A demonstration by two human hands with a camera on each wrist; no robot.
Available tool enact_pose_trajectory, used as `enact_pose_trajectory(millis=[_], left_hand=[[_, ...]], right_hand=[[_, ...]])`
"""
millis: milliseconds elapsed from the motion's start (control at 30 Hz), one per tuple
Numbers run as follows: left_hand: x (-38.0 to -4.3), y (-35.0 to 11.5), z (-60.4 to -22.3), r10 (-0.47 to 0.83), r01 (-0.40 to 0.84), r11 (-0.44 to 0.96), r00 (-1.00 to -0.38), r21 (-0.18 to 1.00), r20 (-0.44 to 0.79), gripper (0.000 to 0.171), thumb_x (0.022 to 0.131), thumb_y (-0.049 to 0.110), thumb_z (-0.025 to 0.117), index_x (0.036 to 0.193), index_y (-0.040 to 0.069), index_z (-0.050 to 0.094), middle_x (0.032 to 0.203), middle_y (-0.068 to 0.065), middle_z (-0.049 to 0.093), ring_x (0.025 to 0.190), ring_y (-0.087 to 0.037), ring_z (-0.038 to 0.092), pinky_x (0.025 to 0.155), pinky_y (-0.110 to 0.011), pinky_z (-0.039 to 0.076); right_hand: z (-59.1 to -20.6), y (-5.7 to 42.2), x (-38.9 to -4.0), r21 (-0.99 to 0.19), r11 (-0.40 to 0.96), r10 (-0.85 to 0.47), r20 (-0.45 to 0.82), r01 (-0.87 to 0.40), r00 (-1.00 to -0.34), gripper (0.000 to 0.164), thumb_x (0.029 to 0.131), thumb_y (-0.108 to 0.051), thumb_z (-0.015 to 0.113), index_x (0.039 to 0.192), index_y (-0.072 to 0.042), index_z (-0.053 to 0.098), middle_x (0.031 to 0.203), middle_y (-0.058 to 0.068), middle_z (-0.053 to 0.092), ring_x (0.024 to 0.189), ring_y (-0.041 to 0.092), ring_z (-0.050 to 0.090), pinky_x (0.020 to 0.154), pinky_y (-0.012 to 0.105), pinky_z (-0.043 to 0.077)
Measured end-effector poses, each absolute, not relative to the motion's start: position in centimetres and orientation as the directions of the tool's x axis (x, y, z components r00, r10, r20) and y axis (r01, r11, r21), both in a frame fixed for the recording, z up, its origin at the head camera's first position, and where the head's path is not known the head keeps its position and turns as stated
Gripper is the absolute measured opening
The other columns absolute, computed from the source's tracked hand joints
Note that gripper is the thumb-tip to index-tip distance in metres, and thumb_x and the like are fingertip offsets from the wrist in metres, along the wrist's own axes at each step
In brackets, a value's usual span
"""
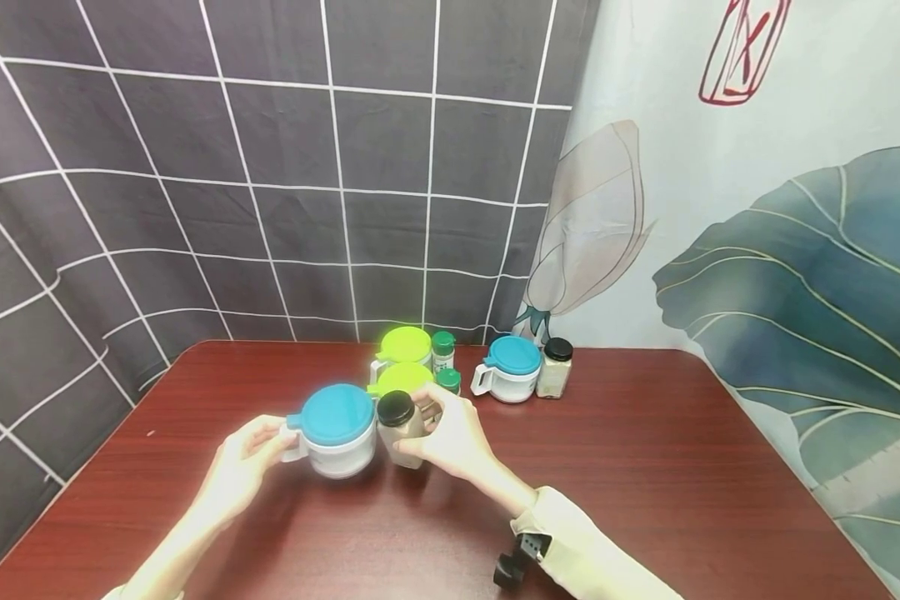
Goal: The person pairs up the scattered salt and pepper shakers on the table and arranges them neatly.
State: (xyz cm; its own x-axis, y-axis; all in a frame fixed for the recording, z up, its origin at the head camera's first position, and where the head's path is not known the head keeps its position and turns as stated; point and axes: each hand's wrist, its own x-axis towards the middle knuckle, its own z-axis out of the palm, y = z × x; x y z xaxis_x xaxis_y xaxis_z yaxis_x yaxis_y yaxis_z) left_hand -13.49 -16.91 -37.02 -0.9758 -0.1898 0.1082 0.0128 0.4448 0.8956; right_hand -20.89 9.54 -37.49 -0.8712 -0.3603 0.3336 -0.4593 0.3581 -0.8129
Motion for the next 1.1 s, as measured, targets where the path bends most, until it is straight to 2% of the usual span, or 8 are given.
enact_pose_trajectory(millis=[233,467,667,1100], left_hand=[[-13.7,-16.0,-37.3,-0.184,0.006,0.402,-0.979,0.916,0.087,0.015,0.092,0.014,0.063,0.103,0.006,0.067,0.104,-0.009,0.072,0.095,-0.008,0.063,0.08,-0.02,0.049],[-13.9,-15.4,-37.4,-0.178,0.012,0.392,-0.98,0.92,0.089,0.014,0.092,0.014,0.063,0.103,0.005,0.067,0.105,-0.011,0.071,0.101,-0.018,0.064,0.08,-0.024,0.05],[-14.1,-14.8,-37.6,-0.179,0.005,0.378,-0.981,0.926,0.079,0.014,0.092,0.013,0.063,0.102,0.005,0.067,0.104,-0.011,0.071,0.1,-0.016,0.064,0.08,-0.024,0.049],[-14.3,-13.4,-37.8,-0.147,0.039,0.329,-0.985,0.943,0.092,0.013,0.09,0.013,0.065,0.101,0.005,0.068,0.103,-0.01,0.072,0.1,-0.017,0.064,0.079,-0.022,0.049]], right_hand=[[-37.7,10.9,-20.8,-0.814,0.368,-0.336,0.334,-0.45,-0.88,0.045,0.062,-0.009,0.088,0.1,-0.013,0.064,0.096,0.005,0.069,0.078,0.011,0.065,0.072,0.027,0.058],[-38.1,12.0,-20.9,-0.83,0.351,-0.314,0.331,-0.433,-0.89,0.044,0.064,-0.01,0.087,0.101,-0.012,0.064,0.093,0.006,0.069,0.077,0.011,0.063,0.073,0.032,0.058],[-38.2,12.6,-20.9,-0.839,0.351,-0.292,0.323,-0.415,-0.9,0.046,0.063,-0.007,0.087,0.102,-0.012,0.064,0.095,0.007,0.068,0.079,0.012,0.063,0.072,0.025,0.057],[-38.6,14.4,-20.8,-0.827,0.363,-0.265,0.351,-0.43,-0.898,0.045,0.064,-0.007,0.086,0.104,-0.011,0.065,0.096,0.006,0.068,0.079,0.007,0.062,0.073,0.024,0.056]])
